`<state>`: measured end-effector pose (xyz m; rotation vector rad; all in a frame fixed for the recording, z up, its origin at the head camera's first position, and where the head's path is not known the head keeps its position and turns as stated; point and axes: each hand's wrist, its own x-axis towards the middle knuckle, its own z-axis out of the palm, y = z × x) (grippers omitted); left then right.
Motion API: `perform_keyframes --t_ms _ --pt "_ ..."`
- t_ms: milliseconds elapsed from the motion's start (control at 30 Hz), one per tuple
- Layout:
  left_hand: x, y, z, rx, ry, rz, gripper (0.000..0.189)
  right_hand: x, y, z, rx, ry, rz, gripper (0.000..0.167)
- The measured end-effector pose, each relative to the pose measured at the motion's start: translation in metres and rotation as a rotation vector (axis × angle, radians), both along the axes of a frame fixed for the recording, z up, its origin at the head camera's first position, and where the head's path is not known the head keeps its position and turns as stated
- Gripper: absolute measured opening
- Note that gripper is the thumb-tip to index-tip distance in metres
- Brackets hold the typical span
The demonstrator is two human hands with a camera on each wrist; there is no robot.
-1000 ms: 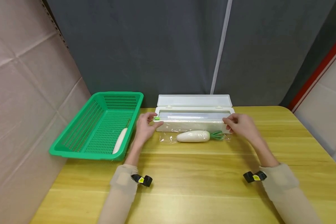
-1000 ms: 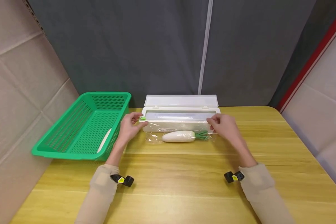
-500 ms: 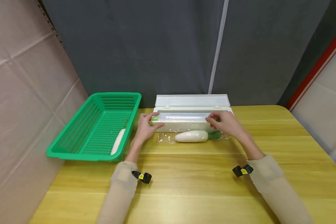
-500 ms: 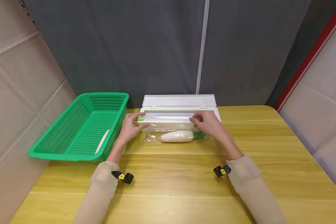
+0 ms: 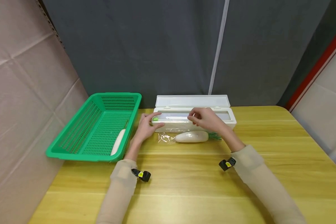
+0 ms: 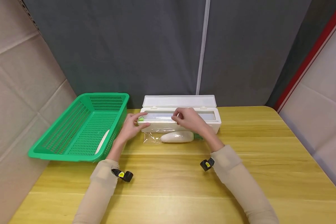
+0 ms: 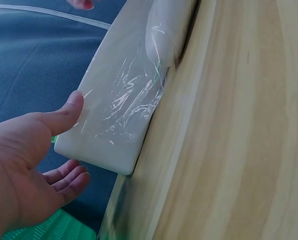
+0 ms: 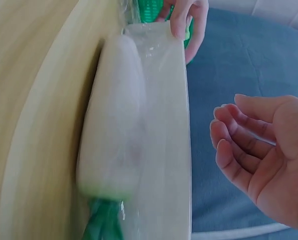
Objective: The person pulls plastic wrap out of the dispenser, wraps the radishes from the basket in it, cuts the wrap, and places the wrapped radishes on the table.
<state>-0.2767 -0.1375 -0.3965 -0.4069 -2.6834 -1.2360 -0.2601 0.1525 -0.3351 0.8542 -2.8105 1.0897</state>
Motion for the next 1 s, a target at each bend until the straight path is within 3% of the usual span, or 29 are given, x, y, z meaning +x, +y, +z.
perform_keyframes --t_ms 167,400,767,1000 --pt "-0.002 0.0 -0.002 -0.015 -0.008 -0.046 0.059 -0.007 -0.016 0.001 -0.01 0.005 0.041 0.017" --pt "-0.005 -0.001 -0.004 -0.035 -0.001 -0.057 0.058 -0.014 -0.041 0.003 0.02 0.038 0.086 0.012" --pt "-0.011 -0.006 -0.003 -0.092 0.016 -0.144 0.056 -0.024 -0.079 0.0 0.069 0.16 0.166 0.01" --pt "-0.012 -0.008 -0.005 -0.088 -0.025 -0.152 0.06 -0.031 -0.097 -0.005 0.087 0.187 0.196 0.013"
